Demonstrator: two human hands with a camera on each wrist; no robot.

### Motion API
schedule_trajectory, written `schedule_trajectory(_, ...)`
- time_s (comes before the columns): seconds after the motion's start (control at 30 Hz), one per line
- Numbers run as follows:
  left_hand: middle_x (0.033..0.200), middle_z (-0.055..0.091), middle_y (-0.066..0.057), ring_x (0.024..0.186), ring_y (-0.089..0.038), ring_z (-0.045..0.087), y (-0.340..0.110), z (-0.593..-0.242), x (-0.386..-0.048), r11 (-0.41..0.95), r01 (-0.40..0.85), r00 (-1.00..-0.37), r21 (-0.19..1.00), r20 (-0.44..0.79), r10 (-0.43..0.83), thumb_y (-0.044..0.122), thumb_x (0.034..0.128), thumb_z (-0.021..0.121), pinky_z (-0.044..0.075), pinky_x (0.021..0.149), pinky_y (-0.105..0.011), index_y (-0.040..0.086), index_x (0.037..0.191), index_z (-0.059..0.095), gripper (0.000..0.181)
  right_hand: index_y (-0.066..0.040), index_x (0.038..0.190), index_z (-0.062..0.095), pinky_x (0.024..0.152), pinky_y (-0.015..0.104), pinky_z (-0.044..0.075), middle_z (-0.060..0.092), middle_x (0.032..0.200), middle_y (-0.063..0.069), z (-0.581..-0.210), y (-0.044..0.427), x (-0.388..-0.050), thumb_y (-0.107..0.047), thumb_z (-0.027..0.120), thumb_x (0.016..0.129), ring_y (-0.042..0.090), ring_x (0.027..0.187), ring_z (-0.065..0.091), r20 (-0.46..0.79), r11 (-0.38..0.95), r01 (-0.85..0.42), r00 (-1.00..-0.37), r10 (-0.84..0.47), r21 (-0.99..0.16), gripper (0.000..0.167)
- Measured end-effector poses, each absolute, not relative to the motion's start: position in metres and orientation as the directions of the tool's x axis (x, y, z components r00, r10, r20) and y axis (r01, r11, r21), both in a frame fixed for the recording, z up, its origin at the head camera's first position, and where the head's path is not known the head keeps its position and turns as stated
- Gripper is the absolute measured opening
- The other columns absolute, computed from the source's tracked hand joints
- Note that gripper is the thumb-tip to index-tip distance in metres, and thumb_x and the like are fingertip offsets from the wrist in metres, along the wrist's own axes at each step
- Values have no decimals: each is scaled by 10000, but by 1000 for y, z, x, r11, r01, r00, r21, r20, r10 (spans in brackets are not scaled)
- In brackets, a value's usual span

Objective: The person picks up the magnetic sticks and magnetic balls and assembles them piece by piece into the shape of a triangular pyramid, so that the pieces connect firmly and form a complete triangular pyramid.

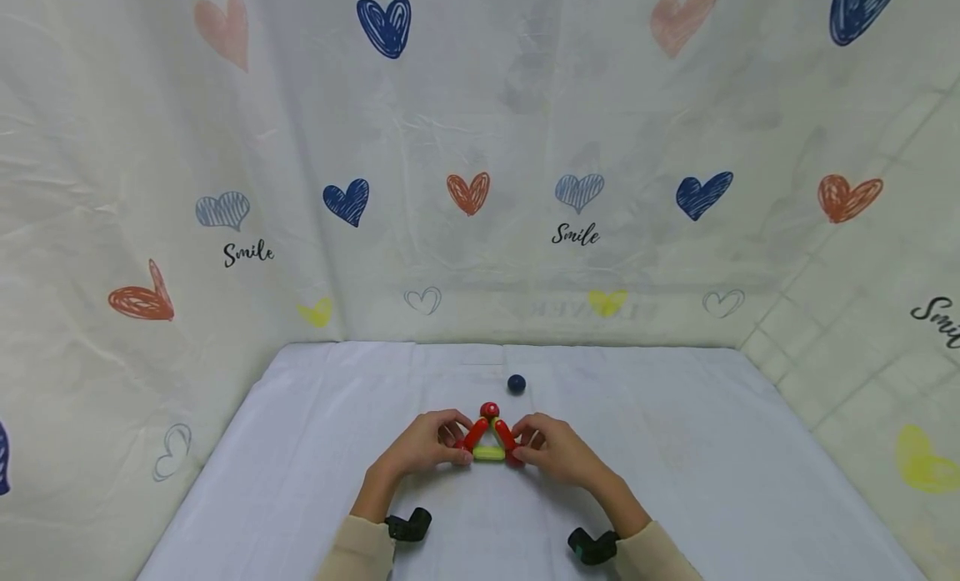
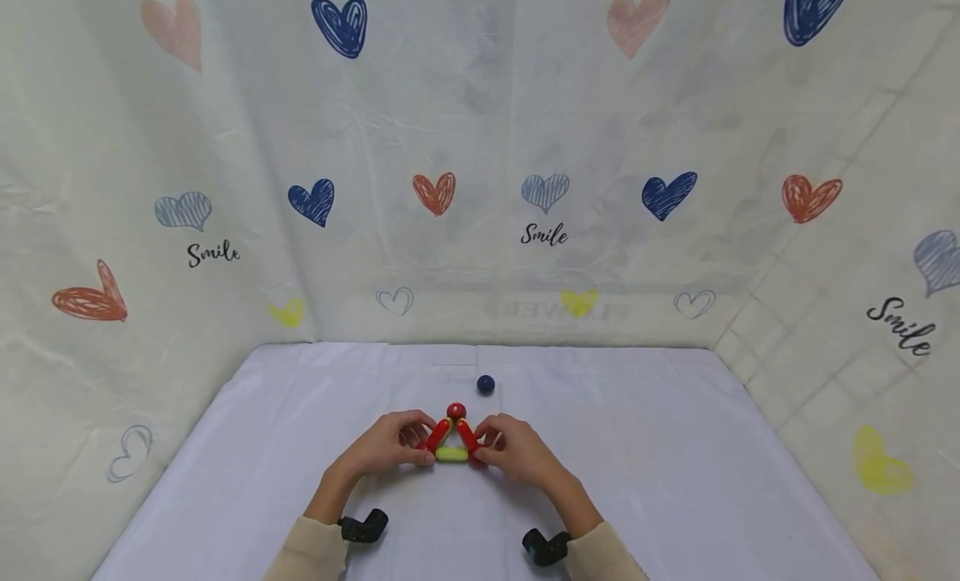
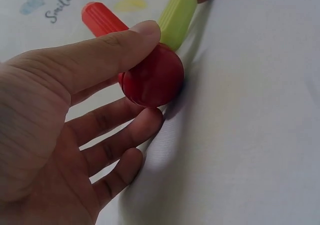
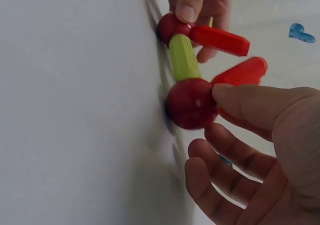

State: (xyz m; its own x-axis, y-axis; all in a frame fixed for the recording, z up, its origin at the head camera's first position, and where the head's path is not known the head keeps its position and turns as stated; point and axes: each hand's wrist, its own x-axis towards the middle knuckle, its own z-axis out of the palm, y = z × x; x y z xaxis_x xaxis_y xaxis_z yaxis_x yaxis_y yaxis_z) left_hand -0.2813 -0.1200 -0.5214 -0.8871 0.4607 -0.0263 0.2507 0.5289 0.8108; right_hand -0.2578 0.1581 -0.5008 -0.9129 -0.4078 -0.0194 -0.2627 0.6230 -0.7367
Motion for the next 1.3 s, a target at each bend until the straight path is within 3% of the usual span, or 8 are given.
schedule_trajectory(0.17,967,688,50,878,-166,603,-122,-523,-283,532,226,-895,816,-42,444,299,810,878,505,764,-308,261,1167,701,401,-149,1146,678,700,281,512,647,953,-22,-498,166,-261,-201,718,956,173,889,592,-44,625,-223,-923,-382,-748,201)
schedule_trajectory(0.53,944,681,31,838,-166,594,-121,-524,-284,516,233,-901,824,-16,433,268,820,869,491,725,-288,259,1210,698,427,-107,1188,668,726,283,529,657,1008,7,-491,183,-277,-176,695,974,190,926,603,29,581,-170,-969,-244,-796,226)
schedule_trajectory(0.73,949,678,48,839,-156,593,-119,-525,-283,536,234,-913,811,-6,408,284,840,852,498,724,-285,255,1219,692,413,-68,1260,631,729,296,560,656,1103,87,-489,182,-297,-145,677,982,239,975,626,44,527,-145,-979,-200,-838,293)
schedule_trajectory(1.03,944,670,28,843,-176,581,-118,-523,-283,535,204,-930,819,-8,368,259,837,854,495,711,-289,224,1223,688,422,-117,1358,589,779,342,596,603,1346,156,-496,173,-339,-167,686,977,281,1070,641,-36,518,-70,-981,-191,-853,396)
schedule_trajectory(1.3,960,667,33,853,-165,586,-120,-524,-283,536,211,-931,818,0,366,258,844,849,503,704,-282,231,1220,683,412,-112,1325,609,742,350,579,584,1345,164,-505,160,-358,-150,716,952,291,1037,622,-44,544,-66,-982,-186,-837,390)
